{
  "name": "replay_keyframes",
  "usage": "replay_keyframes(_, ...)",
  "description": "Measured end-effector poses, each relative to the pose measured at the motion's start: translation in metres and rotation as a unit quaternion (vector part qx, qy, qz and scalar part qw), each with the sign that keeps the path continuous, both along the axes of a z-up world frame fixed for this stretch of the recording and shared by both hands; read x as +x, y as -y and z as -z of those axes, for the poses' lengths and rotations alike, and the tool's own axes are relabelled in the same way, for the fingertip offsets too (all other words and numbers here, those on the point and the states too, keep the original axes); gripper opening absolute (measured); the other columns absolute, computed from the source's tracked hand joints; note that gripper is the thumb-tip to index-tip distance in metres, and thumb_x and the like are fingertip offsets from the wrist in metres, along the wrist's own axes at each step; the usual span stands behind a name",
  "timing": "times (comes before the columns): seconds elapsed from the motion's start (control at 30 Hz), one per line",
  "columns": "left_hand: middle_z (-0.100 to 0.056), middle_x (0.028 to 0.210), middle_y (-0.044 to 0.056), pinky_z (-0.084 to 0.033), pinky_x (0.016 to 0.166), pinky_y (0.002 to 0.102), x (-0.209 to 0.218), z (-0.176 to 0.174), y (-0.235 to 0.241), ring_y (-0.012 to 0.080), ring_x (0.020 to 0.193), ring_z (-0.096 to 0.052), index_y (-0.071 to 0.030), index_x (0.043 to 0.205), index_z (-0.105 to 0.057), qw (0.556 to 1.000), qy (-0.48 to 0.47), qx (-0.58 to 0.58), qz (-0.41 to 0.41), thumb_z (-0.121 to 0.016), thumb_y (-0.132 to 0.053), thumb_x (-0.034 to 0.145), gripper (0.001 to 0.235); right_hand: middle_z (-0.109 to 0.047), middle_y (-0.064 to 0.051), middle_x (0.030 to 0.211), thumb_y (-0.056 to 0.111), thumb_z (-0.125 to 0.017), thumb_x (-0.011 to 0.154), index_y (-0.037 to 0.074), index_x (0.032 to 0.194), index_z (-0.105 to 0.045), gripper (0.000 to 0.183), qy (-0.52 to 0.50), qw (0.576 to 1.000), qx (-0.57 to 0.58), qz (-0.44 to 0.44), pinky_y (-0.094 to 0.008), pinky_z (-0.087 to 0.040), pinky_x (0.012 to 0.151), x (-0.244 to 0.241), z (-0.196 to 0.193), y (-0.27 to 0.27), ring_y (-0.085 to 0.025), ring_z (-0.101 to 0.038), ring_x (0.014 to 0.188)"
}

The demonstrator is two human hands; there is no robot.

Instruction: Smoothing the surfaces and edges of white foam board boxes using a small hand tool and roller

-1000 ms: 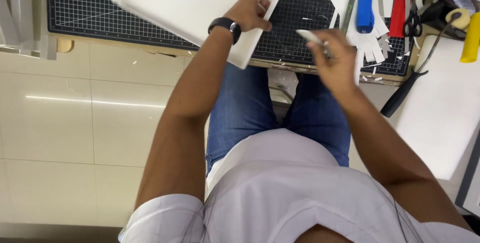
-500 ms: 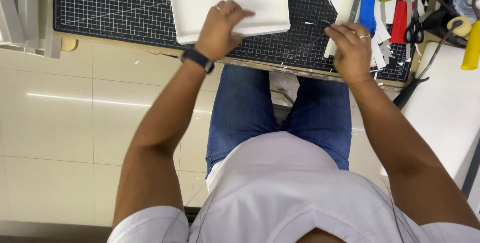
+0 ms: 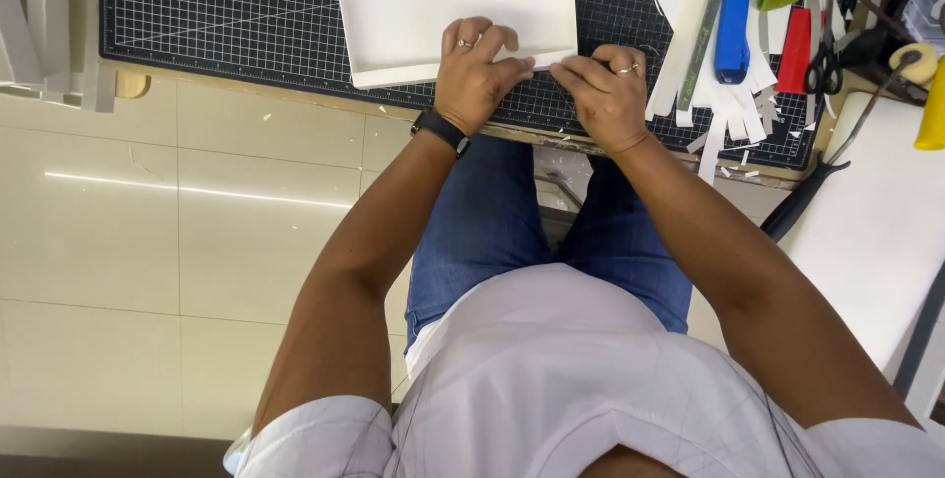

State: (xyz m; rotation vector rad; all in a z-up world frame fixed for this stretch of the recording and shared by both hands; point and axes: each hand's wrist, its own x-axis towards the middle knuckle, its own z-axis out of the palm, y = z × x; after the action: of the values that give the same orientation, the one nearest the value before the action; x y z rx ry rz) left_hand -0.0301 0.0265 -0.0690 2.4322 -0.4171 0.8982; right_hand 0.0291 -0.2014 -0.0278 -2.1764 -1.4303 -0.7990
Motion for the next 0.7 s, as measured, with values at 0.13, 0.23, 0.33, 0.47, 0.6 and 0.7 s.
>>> replay_keyframes(0.13, -0.064, 0.118, -0.002, -0.034, 0.113, 0.058, 0.001, -0.012, 0.0, 0.0323, 0.117, -0.05, -0.016, 0.079, -0.08, 0.999, -0.031, -0.035, 0.011, -0.083, -0.031, 0.095, 0.022, -0.079, 0.006, 0.11, 0.0, -0.065, 0.105, 0.018, 0.111, -0.084, 0.026, -0.018, 1.0, -0.003, 0.001, -0.037, -0.036, 0.081, 0.005, 0.005, 0.0, -0.024, -0.054, 0.092)
replay_keyframes(0.23, -0.063, 0.135, 0.0, -0.022, 0.122, 0.061, 0.002, -0.012, 0.0, 0.0383, 0.137, -0.041, -0.02, 0.076, -0.08, 0.994, -0.085, -0.072, 0.018, -0.079, -0.033, 0.099, 0.027, -0.079, 0.003, 0.112, -0.005, -0.072, 0.099, 0.016, 0.115, -0.083, 0.028, -0.056, 0.998, -0.011, 0.007, -0.038, -0.035, 0.078, 0.007, 0.007, 0.001, -0.026, -0.052, 0.092)
replay_keyframes(0.33, -0.061, 0.14, 0.001, -0.018, 0.122, 0.066, 0.005, -0.006, -0.001, 0.0422, 0.144, -0.03, -0.024, 0.078, -0.08, 0.991, -0.105, -0.087, 0.016, -0.095, -0.021, 0.086, 0.018, -0.078, 0.006, 0.11, -0.003, -0.072, 0.097, 0.018, 0.115, -0.082, 0.03, -0.062, 0.995, -0.066, 0.028, -0.038, -0.034, 0.077, 0.008, 0.005, 0.001, -0.024, -0.05, 0.092)
replay_keyframes(0.47, -0.054, 0.15, 0.003, -0.009, 0.124, 0.063, 0.014, -0.002, -0.002, 0.0419, 0.149, -0.014, -0.033, 0.078, -0.083, 0.976, -0.196, -0.091, -0.014, -0.094, -0.028, 0.083, 0.013, -0.078, 0.005, 0.104, 0.005, -0.068, 0.101, 0.02, 0.111, -0.081, 0.022, -0.066, 0.987, -0.139, 0.046, -0.039, -0.034, 0.076, 0.014, 0.005, -0.005, -0.024, -0.052, 0.09)
replay_keyframes(0.6, -0.037, 0.162, 0.001, -0.013, 0.13, 0.064, -0.002, -0.004, 0.004, 0.0397, 0.154, -0.013, -0.027, 0.066, -0.077, 0.988, -0.128, -0.06, -0.053, -0.096, -0.027, 0.09, 0.03, -0.077, 0.008, 0.098, -0.002, -0.073, 0.089, 0.021, 0.11, -0.081, 0.033, -0.059, 0.977, -0.194, 0.067, -0.039, -0.034, 0.076, 0.017, 0.014, -0.003, -0.024, -0.051, 0.09)
replay_keyframes(0.7, -0.039, 0.162, -0.007, -0.015, 0.13, 0.063, -0.037, -0.004, -0.017, 0.0314, 0.155, -0.025, -0.029, 0.076, -0.078, 0.981, -0.099, -0.11, -0.122, -0.099, -0.029, 0.087, 0.024, -0.076, 0.007, 0.095, -0.002, -0.066, 0.093, 0.022, 0.114, -0.08, 0.035, -0.094, 0.959, -0.254, 0.078, -0.04, -0.032, 0.079, 0.019, 0.019, -0.004, -0.027, -0.05, 0.094)
